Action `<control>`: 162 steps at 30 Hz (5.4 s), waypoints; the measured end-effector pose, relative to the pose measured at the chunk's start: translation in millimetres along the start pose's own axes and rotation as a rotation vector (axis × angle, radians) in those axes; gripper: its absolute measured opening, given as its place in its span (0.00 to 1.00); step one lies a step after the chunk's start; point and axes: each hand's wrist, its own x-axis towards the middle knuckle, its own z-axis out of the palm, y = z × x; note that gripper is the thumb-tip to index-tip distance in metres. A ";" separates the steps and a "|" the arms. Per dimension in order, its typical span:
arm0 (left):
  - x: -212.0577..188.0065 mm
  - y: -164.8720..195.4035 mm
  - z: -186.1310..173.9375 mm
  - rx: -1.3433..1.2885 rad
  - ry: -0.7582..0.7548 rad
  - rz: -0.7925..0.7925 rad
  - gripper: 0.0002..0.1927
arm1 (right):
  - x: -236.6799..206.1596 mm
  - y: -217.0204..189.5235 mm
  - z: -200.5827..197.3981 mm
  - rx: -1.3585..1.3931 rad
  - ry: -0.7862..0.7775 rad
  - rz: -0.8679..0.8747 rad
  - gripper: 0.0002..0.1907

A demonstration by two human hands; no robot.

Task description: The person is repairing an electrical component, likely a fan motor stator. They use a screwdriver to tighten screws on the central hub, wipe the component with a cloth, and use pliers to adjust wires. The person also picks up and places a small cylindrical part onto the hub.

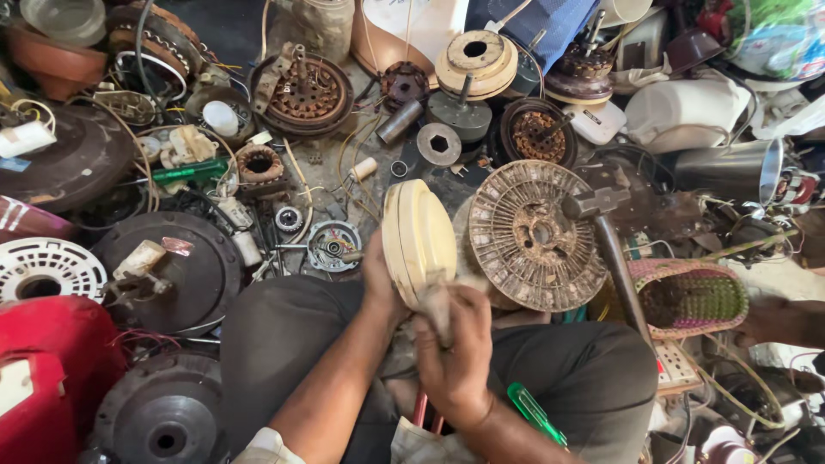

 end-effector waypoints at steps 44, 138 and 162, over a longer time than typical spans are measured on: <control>-8.4 3.7 -0.2 0.533 -0.598 0.020 0.29 | 85.4 -17.2 -47.3 0.027 -0.087 -0.089 0.22; 103.9 -252.9 187.9 1.612 -0.485 0.864 0.18 | -46.1 223.2 -238.9 -0.221 -0.484 -0.291 0.21; 69.3 -257.7 180.9 1.531 -0.107 0.634 0.26 | -29.3 172.8 -355.8 -0.301 0.046 0.222 0.29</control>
